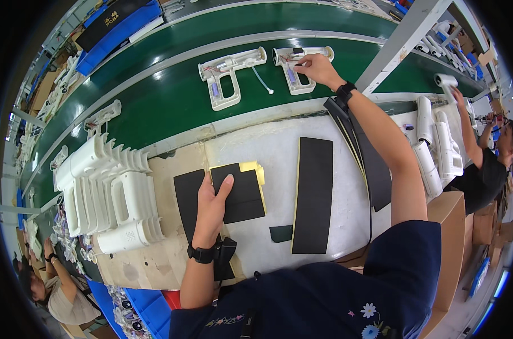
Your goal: The worker assembles white plastic housing units, applies foam pads, and packs them into a shipping box on a factory assembly line.
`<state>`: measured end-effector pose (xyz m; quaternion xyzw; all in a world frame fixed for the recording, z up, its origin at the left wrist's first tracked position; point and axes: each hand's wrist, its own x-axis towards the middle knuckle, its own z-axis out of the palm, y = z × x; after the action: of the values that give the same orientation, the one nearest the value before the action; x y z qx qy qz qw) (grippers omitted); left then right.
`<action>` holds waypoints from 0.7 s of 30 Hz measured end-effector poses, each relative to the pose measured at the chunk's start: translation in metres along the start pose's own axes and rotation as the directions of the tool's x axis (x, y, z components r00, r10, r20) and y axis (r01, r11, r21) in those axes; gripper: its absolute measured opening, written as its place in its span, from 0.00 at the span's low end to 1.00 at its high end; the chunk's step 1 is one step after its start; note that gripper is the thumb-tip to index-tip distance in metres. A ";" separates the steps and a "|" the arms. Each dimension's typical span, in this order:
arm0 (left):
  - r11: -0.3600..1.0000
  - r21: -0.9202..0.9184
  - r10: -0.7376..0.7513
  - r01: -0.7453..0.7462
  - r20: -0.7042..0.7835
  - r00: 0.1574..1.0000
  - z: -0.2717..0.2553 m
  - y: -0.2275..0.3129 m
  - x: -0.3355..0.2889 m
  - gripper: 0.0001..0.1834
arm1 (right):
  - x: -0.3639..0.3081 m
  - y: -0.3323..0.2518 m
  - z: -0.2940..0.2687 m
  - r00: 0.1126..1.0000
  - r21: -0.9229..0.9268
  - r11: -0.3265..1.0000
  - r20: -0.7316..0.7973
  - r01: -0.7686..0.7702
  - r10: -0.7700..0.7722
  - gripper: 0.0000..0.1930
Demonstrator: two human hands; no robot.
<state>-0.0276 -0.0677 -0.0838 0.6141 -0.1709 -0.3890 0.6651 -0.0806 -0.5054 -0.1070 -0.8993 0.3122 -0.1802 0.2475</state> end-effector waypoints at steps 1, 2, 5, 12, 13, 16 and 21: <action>1.000 0.003 -0.009 0.009 0.002 1.000 0.000 0.000 -0.001 0.19 | -0.001 0.002 0.003 1.000 -0.001 1.000 0.001 -0.002 0.002 0.20; 1.000 0.002 -0.009 0.009 0.000 1.000 0.001 0.000 -0.002 0.19 | 0.000 0.004 0.007 0.999 -0.007 1.000 -0.021 0.028 -0.028 0.21; 0.999 -0.013 -0.036 0.036 0.011 0.999 0.002 0.000 -0.004 0.19 | 0.001 0.006 0.015 0.995 -0.026 0.996 -0.045 0.082 -0.083 0.23; 0.997 -0.061 -0.047 0.048 0.014 0.999 -0.009 -0.007 -0.011 0.19 | -0.001 -0.005 0.025 0.985 -0.229 0.959 -0.009 0.166 -0.173 0.27; 0.998 -0.061 -0.027 0.028 0.009 1.000 -0.012 -0.010 -0.013 0.19 | -0.006 -0.013 0.021 0.990 -0.194 0.972 0.002 0.135 -0.138 0.28; 0.998 -0.068 -0.001 0.003 0.027 1.000 -0.019 -0.020 -0.017 0.18 | -0.019 -0.082 0.014 0.923 -0.133 0.917 -0.025 0.377 -0.384 0.20; 0.994 -0.085 -0.064 0.069 0.055 0.996 -0.020 -0.024 -0.034 0.22 | -0.066 -0.312 0.037 0.558 0.341 0.507 -0.064 0.792 -0.828 0.15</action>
<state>-0.0430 -0.0281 -0.1014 0.5798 -0.1505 -0.4338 0.6730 0.0355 -0.2377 0.0257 -0.8931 -0.1932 -0.2761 0.2980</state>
